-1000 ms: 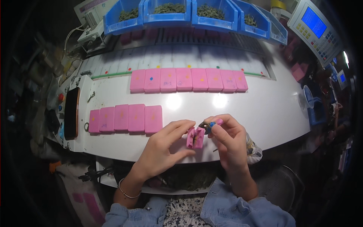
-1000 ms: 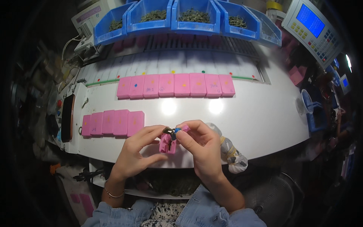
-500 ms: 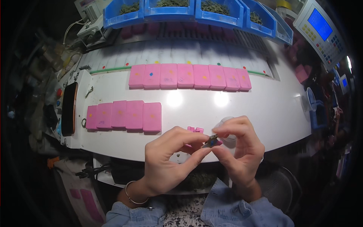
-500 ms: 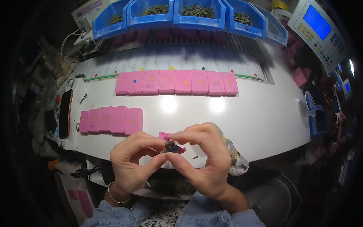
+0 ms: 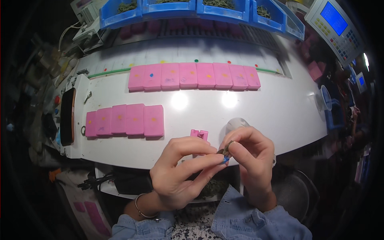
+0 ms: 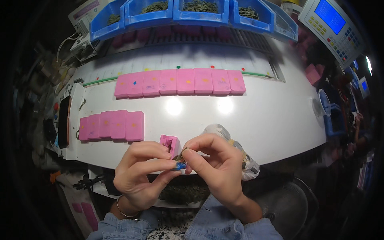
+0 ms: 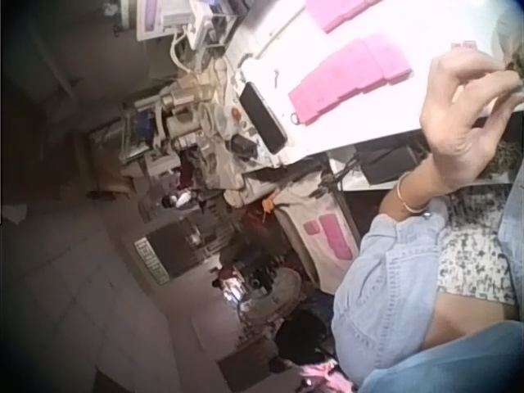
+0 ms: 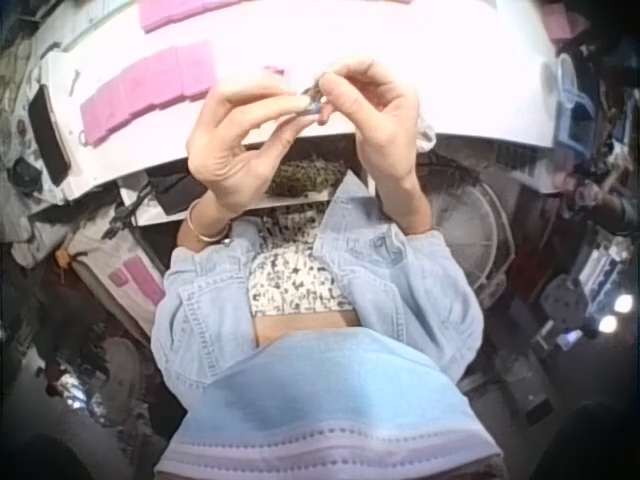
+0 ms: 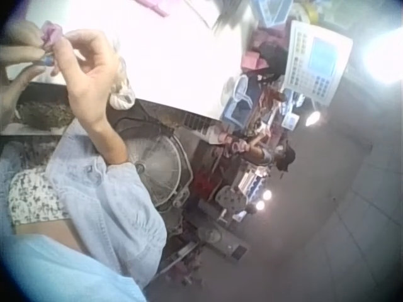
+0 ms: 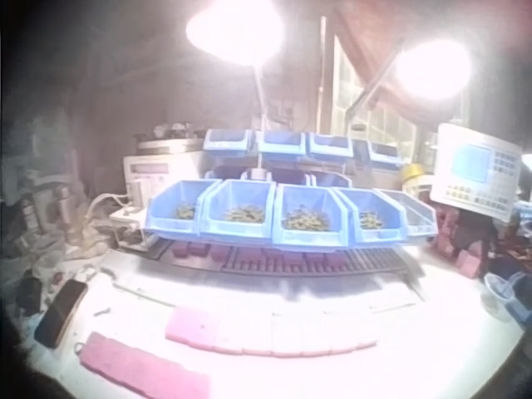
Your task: Removing wax jewelry patterns from rubber molds and preparing them for casting.
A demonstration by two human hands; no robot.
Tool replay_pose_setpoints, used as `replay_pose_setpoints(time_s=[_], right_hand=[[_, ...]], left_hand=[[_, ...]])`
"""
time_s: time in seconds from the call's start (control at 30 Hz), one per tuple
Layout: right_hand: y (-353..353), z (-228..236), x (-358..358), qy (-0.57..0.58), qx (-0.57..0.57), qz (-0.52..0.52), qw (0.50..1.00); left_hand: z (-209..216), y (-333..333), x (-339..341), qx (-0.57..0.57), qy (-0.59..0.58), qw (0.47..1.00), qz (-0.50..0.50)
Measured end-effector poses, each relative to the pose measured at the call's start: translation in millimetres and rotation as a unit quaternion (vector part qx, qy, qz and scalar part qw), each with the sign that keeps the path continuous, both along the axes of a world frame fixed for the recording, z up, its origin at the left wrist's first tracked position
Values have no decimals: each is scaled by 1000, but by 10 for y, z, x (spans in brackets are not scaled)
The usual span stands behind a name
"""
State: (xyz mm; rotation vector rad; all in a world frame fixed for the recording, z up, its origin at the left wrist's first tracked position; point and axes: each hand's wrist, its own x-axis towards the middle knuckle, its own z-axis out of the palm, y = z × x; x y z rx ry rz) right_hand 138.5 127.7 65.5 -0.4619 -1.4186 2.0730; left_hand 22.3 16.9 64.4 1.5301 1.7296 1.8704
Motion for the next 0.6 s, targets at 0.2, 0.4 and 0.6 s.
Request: replay_pose_setpoints(time_s=[0.2, 0.4, 0.6], right_hand=[[-5, -52, 41, -8, -49, -1, 999], [39, -14, 70, 12, -148, 20, 989], [81, 48, 34, 1, -160, 18, 987]], left_hand=[[36, -75, 43, 19, 201, 979, -2], [-93, -55, 53, 114, -43, 987, -101], [-94, -73, 17, 15, -443, 880, -174]])
